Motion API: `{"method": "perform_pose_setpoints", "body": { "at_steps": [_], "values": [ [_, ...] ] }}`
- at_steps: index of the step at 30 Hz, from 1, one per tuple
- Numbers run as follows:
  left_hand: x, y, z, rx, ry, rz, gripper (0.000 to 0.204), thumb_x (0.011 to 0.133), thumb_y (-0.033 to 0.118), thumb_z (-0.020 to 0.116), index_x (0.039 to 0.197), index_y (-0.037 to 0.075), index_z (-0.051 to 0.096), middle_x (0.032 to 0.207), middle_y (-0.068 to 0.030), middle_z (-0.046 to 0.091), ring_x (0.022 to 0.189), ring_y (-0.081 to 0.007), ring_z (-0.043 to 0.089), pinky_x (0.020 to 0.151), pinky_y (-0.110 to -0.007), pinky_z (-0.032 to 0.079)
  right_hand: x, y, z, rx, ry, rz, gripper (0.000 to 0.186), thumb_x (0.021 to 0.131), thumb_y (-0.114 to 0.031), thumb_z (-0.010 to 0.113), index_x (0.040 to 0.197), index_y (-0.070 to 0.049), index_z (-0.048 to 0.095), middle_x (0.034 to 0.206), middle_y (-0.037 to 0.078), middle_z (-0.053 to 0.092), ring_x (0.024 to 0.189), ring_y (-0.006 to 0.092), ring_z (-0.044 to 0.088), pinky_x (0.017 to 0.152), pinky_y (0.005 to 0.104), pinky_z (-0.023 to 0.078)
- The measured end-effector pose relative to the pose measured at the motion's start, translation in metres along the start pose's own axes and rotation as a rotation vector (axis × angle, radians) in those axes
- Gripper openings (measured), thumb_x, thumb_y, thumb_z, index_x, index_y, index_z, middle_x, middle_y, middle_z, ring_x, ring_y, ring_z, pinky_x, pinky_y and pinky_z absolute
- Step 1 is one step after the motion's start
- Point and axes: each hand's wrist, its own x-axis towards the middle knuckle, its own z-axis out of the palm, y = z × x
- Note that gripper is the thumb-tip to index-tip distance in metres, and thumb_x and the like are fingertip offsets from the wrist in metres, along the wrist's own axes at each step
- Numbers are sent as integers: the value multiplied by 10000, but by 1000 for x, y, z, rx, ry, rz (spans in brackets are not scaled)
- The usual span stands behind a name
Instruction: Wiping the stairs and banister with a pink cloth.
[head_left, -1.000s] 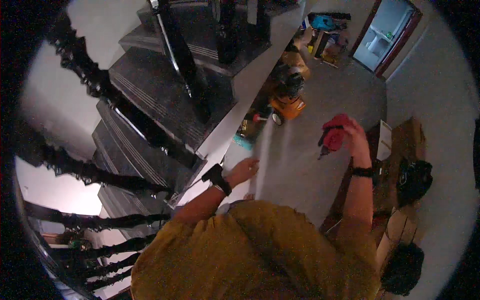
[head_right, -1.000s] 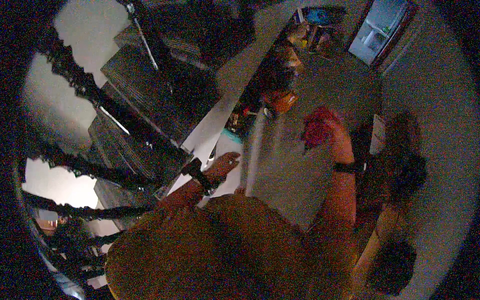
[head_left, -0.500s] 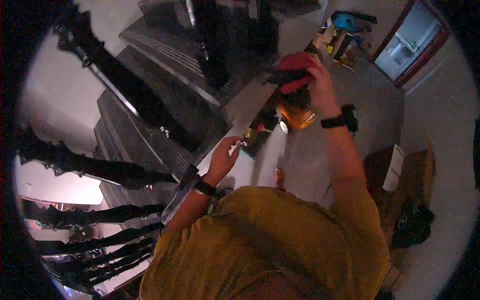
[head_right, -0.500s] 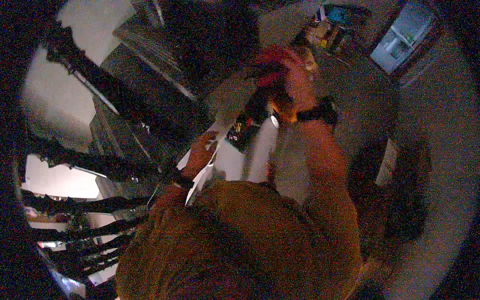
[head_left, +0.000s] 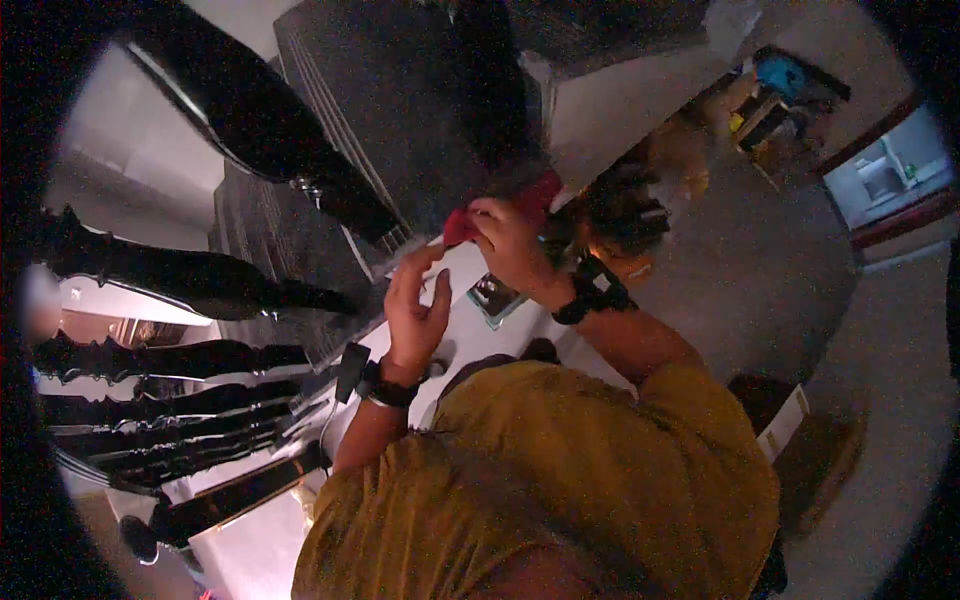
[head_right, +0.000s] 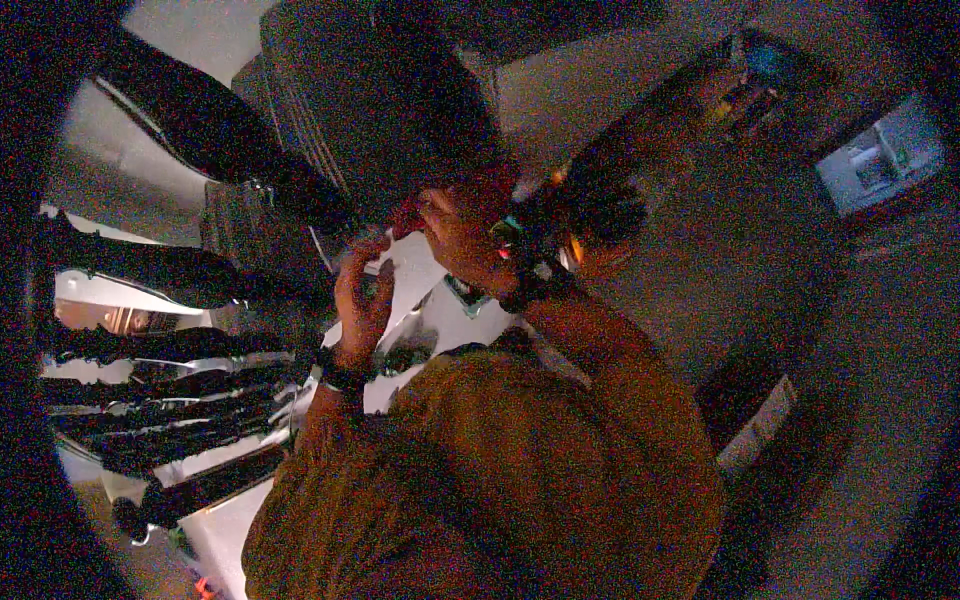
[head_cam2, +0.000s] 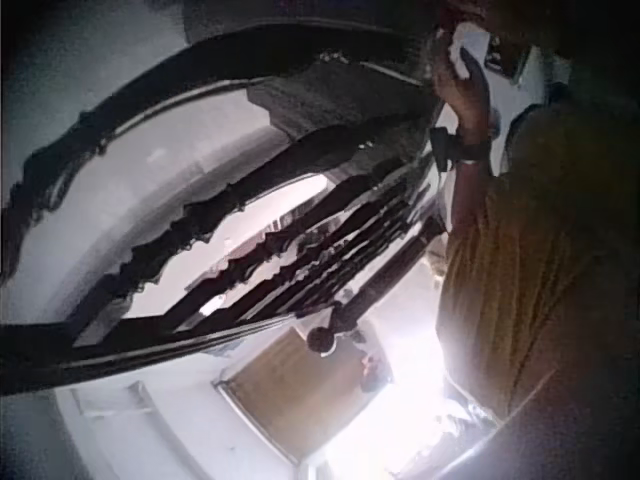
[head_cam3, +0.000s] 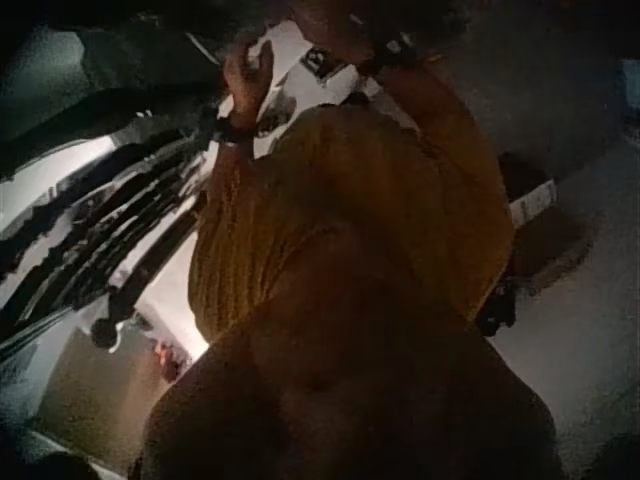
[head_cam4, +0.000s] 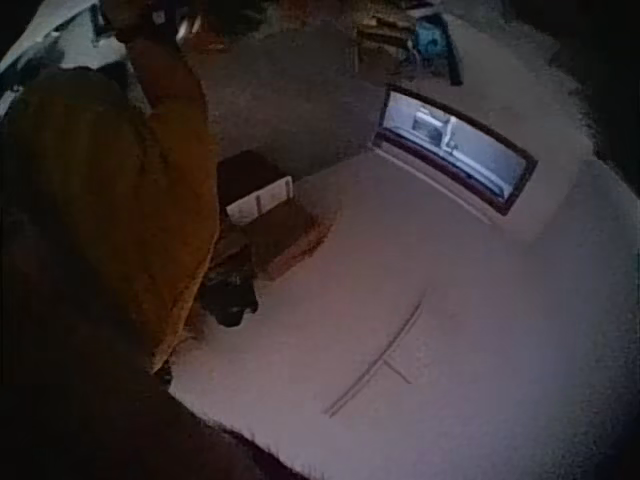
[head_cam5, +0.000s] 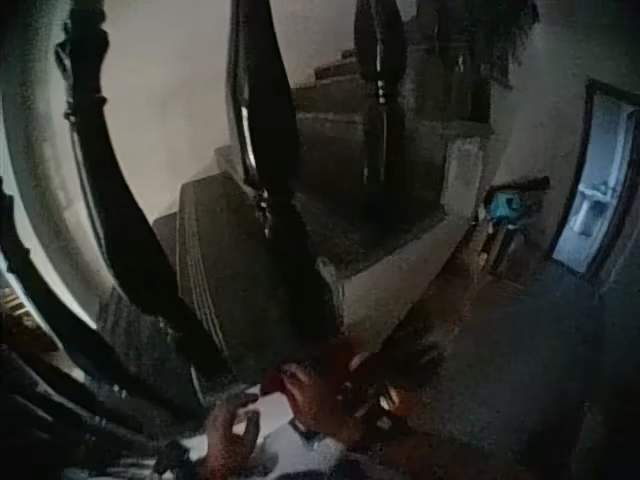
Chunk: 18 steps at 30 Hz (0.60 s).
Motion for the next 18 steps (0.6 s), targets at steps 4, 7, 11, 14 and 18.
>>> {"method": "perform_pose_setpoints", "body": {
  "at_steps": [4,7,11,14,18],
  "values": [
    [15,10,31,36,-107,-116,478,712,70,658,1130,22,431,980,-149,567,882,-291,559,750,-351,450,7,-4,-25,463,-91,388,203,769,-61,556,962,0,565,996,115,543,948,231,529,786,306,426],
    [16,2,54,-80,-195,-260,521,720,133,672,1154,26,404,954,-152,572,871,-291,567,759,-345,449,13,2,-36,823,-120,629,230,789,-173,599,958,-19,575,1006,130,556,885,275,562,803,336,434],
    [46,4,65,-378,-156,-397,347,794,108,599,1088,8,445,942,-116,579,861,-200,568,755,-295,450,26,-11,-61,1119,79,708,313,761,-162,624,1045,-57,546,1055,155,515,961,281,519,850,356,402],
    [66,7,75,-707,-63,-452,245,836,58,533,1057,-11,455,972,-83,566,887,-132,537,761,-253,440,27,-12,-77,582,267,301,471,722,-167,642,1152,-73,474,1123,182,452,1052,316,441,903,401,350],
    [88,12,82,-723,-163,-417,430,891,165,470,1282,34,351,1270,-111,424,1125,-198,445,913,-302,388,27,-17,-96,24,84,-18,577,692,-126,640,1215,-33,416,1160,179,406,1072,364,396,912,427,316]
  ]
}}
